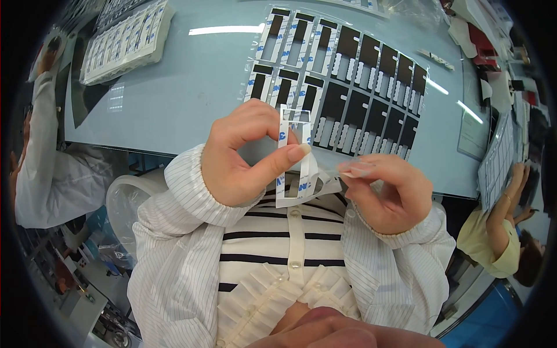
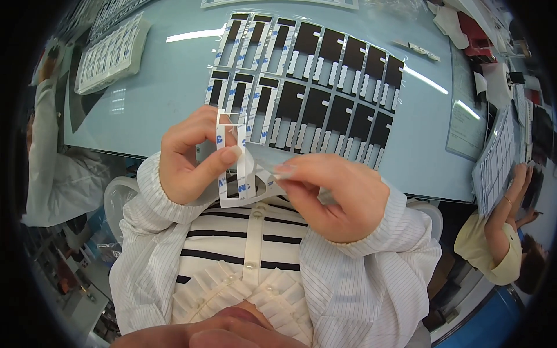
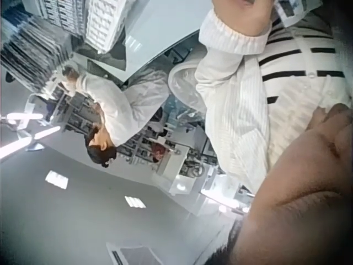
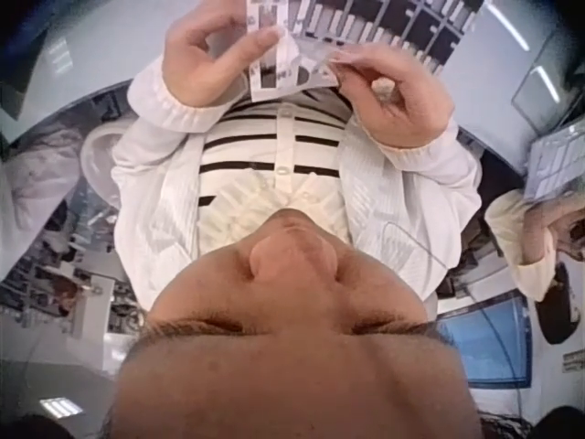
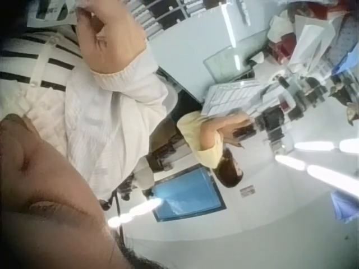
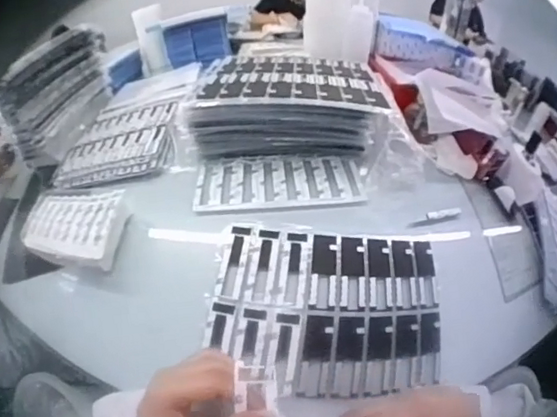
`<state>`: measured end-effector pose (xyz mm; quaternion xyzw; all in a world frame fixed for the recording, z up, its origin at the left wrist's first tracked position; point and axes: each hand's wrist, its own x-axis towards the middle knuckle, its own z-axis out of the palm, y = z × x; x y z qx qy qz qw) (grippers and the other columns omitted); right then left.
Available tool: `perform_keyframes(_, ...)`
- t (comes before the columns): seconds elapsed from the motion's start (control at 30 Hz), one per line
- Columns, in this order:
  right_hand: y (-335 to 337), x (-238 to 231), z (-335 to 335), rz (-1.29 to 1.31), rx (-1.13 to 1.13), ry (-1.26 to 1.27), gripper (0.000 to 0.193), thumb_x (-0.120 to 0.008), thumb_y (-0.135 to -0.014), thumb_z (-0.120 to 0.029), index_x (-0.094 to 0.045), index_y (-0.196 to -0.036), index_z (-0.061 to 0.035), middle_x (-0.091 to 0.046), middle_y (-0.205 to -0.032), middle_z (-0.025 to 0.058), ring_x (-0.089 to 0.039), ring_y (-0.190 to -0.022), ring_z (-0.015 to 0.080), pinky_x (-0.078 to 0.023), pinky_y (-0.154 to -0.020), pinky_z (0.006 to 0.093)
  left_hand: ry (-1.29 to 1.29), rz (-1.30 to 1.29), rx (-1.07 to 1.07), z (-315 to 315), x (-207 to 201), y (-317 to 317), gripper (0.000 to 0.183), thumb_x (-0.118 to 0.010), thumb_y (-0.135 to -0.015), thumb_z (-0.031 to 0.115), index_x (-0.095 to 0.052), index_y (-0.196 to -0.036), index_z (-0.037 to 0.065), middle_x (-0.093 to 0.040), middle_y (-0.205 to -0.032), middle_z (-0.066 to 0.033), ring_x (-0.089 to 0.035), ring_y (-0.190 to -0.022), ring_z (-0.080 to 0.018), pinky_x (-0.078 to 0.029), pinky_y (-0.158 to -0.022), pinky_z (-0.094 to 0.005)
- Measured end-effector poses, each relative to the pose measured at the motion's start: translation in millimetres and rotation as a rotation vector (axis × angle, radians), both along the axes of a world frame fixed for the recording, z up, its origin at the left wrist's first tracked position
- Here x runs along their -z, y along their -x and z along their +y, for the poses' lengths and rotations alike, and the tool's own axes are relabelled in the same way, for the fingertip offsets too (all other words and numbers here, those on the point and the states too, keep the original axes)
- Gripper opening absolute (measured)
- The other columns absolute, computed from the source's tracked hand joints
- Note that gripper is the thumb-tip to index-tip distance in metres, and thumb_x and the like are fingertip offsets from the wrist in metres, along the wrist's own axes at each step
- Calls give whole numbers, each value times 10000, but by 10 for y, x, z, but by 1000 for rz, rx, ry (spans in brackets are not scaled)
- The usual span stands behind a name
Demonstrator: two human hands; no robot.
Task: Peeling and applying adhesive strips to small electronic components on an assembly line.
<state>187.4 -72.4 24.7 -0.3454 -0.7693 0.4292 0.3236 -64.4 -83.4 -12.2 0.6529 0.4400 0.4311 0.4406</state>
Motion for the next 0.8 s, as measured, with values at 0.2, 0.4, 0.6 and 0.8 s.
perform_keyframes(0.2,-21,-30,2,147,-19,-259,299,-741,-768,124,-670,-1025,-12,-737,-927,152,-710,-654,232,-558,-588,255,117,-77,-98,-88,53,39,155,-745,-861,92,-663,-786,-15,-661,-787,-104,-599,-713,-166,-466,-693,-295)
perform_keyframes(0.4,-80,-67,43,244,148,129,168,-661,-911,48,-586,-1057,16,-692,-894,179,-603,-548,109,-483,-481,213,249,-97,-97,-106,-220,339,119,-748,-849,78,-685,-821,-18,-654,-775,-95,-585,-650,-146,-445,-620,-263)
perform_keyframes(0.6,-126,99,405,124,289,686,146,-668,-908,38,-595,-1033,22,-693,-849,125,-598,-542,96,-461,-476,203,204,334,157,-55,-512,745,104,-775,-803,62,-691,-826,5,-658,-804,-89,-589,-646,-157,-440,-587,-275)
perform_keyframes(0.8,-13,212,561,-4,219,817,186,-737,-889,-59,-632,-1028,6,-711,-873,74,-630,-620,67,-506,-555,200,-390,391,263,-35,49,185,216,-821,-743,213,-665,-821,85,-698,-974,-21,-632,-861,-232,-486,-717,-348)
